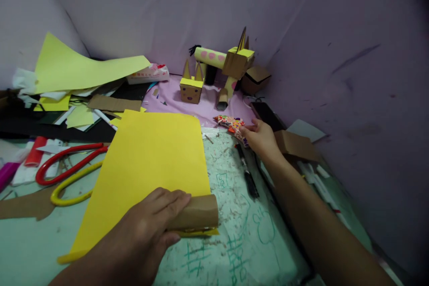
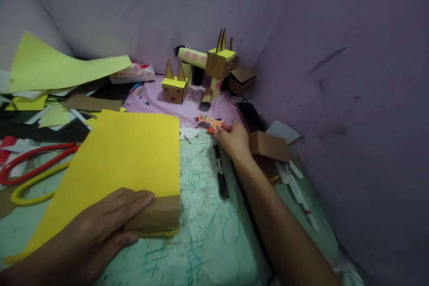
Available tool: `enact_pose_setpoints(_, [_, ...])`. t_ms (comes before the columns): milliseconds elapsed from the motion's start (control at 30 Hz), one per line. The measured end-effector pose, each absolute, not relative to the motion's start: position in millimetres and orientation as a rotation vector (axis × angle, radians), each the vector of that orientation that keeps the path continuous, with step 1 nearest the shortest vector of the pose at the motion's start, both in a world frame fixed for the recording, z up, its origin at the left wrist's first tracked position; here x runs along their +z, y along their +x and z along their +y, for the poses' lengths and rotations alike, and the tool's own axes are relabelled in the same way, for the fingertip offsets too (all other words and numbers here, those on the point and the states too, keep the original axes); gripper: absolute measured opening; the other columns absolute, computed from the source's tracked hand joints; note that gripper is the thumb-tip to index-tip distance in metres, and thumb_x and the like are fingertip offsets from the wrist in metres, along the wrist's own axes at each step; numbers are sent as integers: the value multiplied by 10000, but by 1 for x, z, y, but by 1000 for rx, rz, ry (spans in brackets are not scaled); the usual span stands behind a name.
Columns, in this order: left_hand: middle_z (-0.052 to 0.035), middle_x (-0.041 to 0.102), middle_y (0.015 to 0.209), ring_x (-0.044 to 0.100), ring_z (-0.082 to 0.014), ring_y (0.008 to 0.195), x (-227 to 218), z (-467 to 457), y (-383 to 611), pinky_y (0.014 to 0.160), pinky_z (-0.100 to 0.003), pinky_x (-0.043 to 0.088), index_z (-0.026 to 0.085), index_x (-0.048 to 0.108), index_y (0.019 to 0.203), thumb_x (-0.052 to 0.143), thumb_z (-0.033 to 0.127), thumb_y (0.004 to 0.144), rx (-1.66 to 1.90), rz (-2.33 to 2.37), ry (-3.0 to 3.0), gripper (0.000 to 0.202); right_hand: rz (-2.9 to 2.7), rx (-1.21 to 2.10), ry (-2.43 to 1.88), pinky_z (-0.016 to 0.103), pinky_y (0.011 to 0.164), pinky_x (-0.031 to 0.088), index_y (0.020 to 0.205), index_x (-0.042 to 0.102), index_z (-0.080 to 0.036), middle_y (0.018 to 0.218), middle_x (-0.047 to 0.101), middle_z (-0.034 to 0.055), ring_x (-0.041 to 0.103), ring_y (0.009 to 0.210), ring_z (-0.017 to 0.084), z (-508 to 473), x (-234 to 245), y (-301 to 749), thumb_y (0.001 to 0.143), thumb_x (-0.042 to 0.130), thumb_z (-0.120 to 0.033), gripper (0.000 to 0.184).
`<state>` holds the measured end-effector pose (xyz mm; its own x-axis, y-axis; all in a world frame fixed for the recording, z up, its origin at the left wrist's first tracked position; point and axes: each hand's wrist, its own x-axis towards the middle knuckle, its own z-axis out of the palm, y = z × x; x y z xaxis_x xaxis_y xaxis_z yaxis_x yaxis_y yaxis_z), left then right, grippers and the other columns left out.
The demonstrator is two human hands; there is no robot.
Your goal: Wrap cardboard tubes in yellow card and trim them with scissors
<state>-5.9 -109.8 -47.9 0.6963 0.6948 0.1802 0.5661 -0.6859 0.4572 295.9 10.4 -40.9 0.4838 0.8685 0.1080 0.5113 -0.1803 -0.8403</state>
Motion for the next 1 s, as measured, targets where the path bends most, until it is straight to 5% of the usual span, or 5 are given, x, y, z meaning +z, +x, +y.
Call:
enact_pose_setpoints(100, [-23,656,1234,590,-219,1119,-51,-112,-5,986,-342,496,254,476,1320,530,159,831,546,1037,2510,501,-1251,349,-1826,430,944,421,1114,619,-123,1126,664,144,591,1071,299,-20,-22,289,686,687,-214,443])
enact_pose_setpoints(167, [-24,653,1229,585,-214,1114,-51,-112,-5,980,-337,498,252,475,1316,523,139,828,555,1056,2490,503,-1418,359,-1701,403,868,471,1018,636,-168,1025,677,102,622,948,253,-55,-10,279,753,650,-272,286])
enact_pose_setpoints(267, [-46,651,1226,593,-215,1096,-50,-109,-5,962,-324,508,234,456,1335,540,140,834,493,993,2516,517,-1621,830,-1485,317,736,504,860,613,-203,881,649,37,613,800,190,-113,-4,263,720,701,-247,171])
enact_pose_setpoints(467, [-60,669,1166,624,-222,1035,-47,-106,-4,896,-344,542,248,479,1306,534,140,828,522,1001,2488,493,-1544,1229,-1550,257,598,463,1103,520,-243,763,547,-32,536,664,139,-166,-38,244,697,726,-130,469])
enact_pose_setpoints(1000, [-38,621,1172,614,-210,1032,-41,-108,-5,883,-338,532,341,382,1345,490,213,887,409,1060,2434,488,-1699,1016,-1421,276,637,434,765,609,-195,824,615,5,569,715,148,-143,-49,231,703,756,-117,177])
